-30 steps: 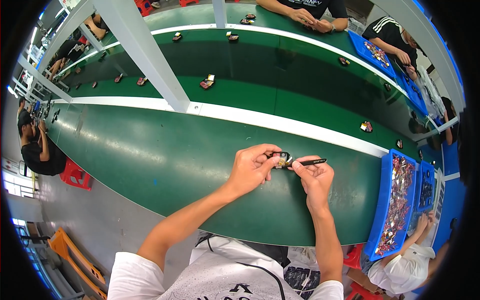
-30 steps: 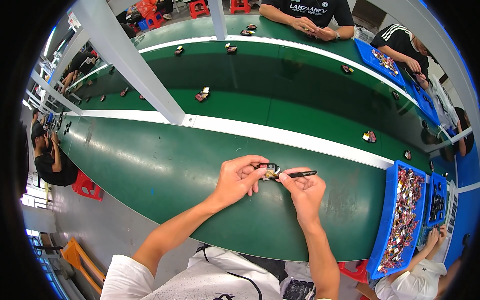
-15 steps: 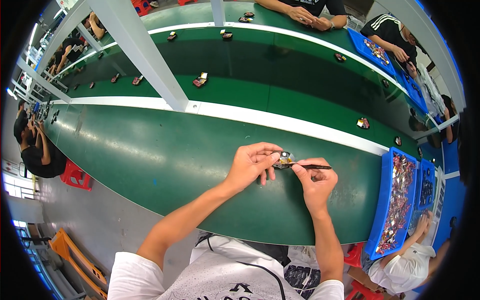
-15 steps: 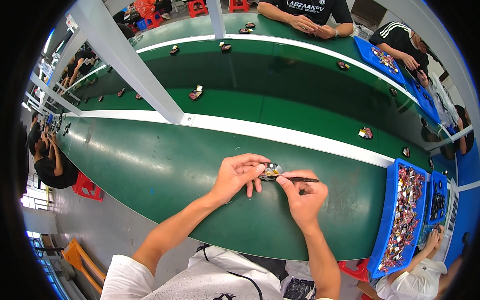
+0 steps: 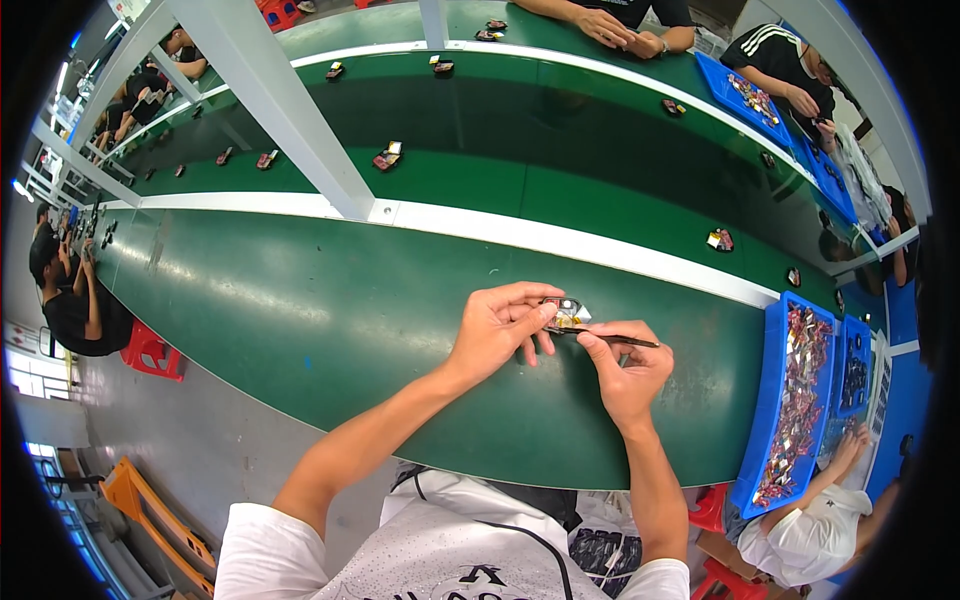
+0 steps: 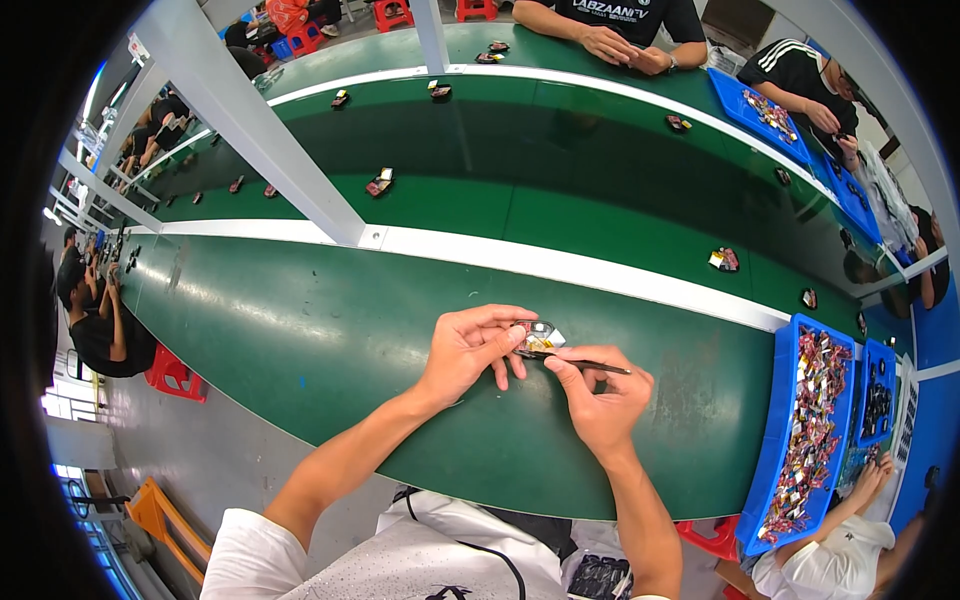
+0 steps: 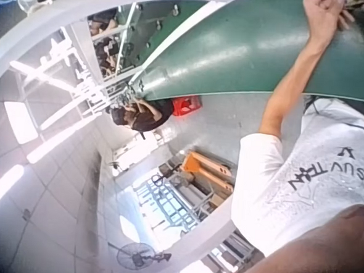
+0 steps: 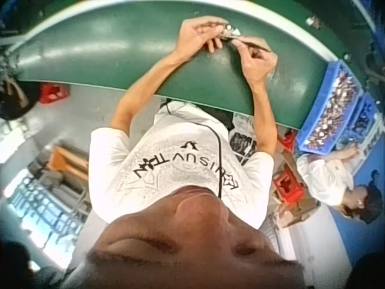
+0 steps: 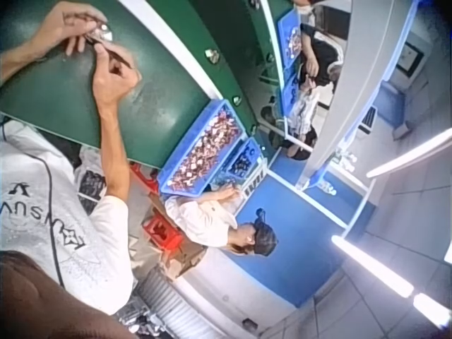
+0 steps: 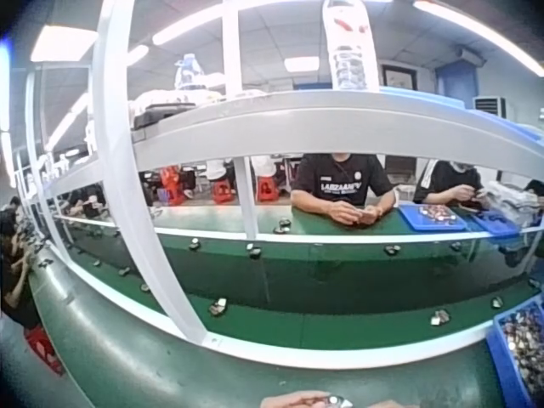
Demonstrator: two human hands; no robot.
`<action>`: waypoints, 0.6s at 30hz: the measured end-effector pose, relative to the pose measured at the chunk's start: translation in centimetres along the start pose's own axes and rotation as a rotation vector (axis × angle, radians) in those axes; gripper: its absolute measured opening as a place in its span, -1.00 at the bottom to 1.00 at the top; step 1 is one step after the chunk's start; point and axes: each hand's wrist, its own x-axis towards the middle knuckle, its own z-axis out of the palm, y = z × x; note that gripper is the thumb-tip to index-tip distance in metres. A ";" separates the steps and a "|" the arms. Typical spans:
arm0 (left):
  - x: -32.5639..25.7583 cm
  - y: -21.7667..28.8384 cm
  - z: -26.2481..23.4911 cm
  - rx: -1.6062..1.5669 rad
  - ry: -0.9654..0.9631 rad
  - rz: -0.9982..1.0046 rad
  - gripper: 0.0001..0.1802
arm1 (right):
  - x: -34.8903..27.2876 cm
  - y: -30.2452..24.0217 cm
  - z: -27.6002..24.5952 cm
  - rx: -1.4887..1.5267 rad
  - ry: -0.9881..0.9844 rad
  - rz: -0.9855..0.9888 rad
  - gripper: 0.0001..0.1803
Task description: The recorder uses tweezers to assemble small electronic or mechanical components on a factory production line.
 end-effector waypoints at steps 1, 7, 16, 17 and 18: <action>0.0 0.0 0.0 -0.002 0.001 0.003 -0.71 | 0.0 0.0 0.0 -0.001 0.000 0.001 -0.89; -0.1 0.2 0.0 0.009 -0.001 0.005 -0.71 | 0.0 0.0 -0.2 -0.011 -0.026 0.005 -0.89; -0.4 0.6 0.4 0.111 0.028 0.073 -0.73 | 0.0 0.1 0.0 0.163 -0.007 0.145 -0.89; -0.4 0.6 0.4 0.111 0.028 0.072 -0.73 | 0.0 0.1 0.0 0.155 -0.021 0.141 -0.89; -0.4 0.6 0.4 0.126 0.026 0.077 -0.73 | 0.0 0.1 -0.1 0.147 -0.035 0.138 -0.89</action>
